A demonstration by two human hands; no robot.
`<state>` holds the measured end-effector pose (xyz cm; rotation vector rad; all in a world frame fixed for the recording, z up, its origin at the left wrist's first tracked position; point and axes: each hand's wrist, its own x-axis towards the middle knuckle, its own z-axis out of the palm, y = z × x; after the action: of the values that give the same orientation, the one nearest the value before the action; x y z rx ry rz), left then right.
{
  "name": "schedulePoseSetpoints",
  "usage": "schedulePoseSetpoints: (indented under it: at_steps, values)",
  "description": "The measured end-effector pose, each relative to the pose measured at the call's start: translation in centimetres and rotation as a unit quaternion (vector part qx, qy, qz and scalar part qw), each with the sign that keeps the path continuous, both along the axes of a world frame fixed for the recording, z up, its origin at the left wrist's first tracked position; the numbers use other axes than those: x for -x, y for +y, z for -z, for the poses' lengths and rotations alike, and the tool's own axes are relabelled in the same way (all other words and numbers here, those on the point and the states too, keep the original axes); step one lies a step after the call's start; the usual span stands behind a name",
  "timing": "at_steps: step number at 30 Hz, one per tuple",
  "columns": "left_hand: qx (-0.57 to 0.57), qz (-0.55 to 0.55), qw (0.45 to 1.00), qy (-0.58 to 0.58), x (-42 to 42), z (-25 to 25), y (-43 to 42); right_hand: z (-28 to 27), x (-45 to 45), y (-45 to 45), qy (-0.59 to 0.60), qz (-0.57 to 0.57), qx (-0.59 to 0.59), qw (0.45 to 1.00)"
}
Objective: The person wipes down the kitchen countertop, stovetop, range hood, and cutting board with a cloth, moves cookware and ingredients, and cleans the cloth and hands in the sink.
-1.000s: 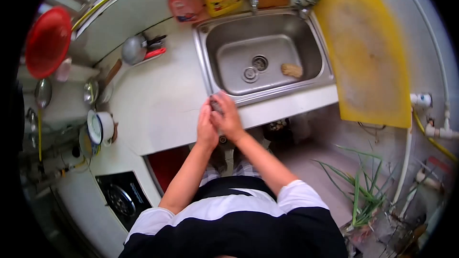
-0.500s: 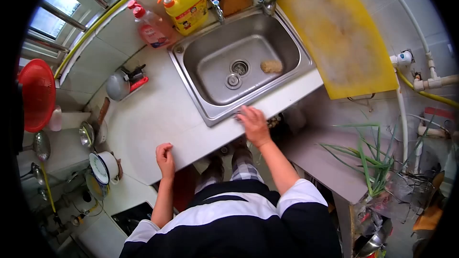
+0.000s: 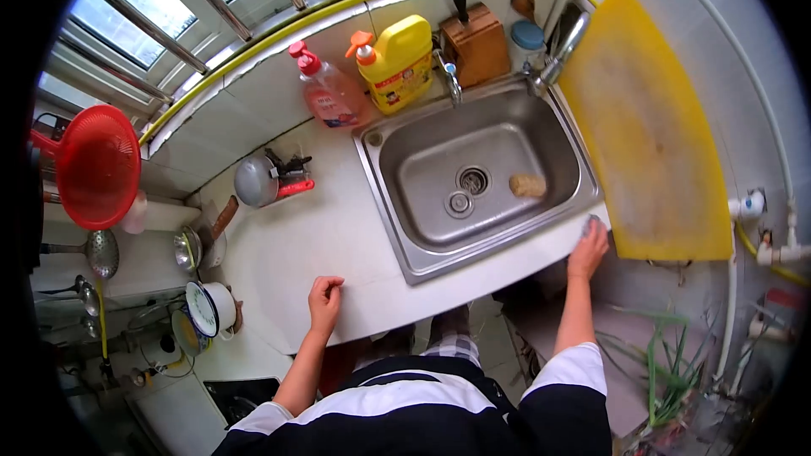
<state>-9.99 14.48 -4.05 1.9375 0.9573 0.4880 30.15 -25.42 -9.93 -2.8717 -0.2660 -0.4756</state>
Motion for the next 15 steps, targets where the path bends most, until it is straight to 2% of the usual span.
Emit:
schedulePoseSetpoints:
  at_steps: [2,3,4,6,7,8,9,10,11,12,13,15]
  values:
    - [-0.003,0.012,1.000,0.017,-3.9,-1.2,0.5,-0.4,-2.6,-1.0,0.032,0.067,-0.044,0.996]
    - [-0.035,0.070,0.997,-0.003,-6.6,-2.2,0.9,0.3,-3.9,-1.6,-0.005,0.049,-0.112,0.993]
    - [-0.068,0.125,0.989,-0.027,-9.8,-3.2,1.4,-0.7,-4.8,-0.4,-0.009,0.043,-0.114,0.993]
    - [-0.164,0.215,0.961,-0.051,-16.7,-4.9,3.0,-4.5,-4.0,4.6,-0.003,-0.097,-0.247,0.964]
    - [-0.215,0.240,0.942,-0.095,-20.6,-6.3,3.7,-5.3,-3.4,8.0,0.029,-0.147,-0.336,0.930]
    - [-0.267,0.265,0.916,-0.141,-24.6,-7.7,4.4,-5.6,-3.6,10.5,0.071,-0.225,-0.321,0.917]
    - [-0.316,0.277,0.897,-0.139,-28.2,-8.8,5.1,-5.6,-3.6,13.7,0.106,-0.286,-0.343,0.889]
    - [-0.364,0.287,0.876,-0.136,-31.4,-9.7,5.7,-5.7,-3.6,16.7,0.126,-0.303,-0.296,0.897]
    - [-0.408,0.301,0.851,-0.138,-34.3,-10.6,6.3,-4.0,-3.8,19.6,0.198,-0.274,-0.353,0.873]
    - [-0.450,0.313,0.825,-0.138,-36.6,-11.0,6.8,-1.6,-4.4,22.0,0.147,-0.275,-0.290,0.905]
    - [-0.450,0.308,0.827,-0.136,-38.4,-10.7,7.5,-1.6,-4.5,24.3,0.154,-0.255,-0.239,0.924]
    - [-0.494,0.349,0.788,-0.113,-40.8,-10.1,8.6,0.0,-5.5,27.5,0.219,-0.240,-0.188,0.927]
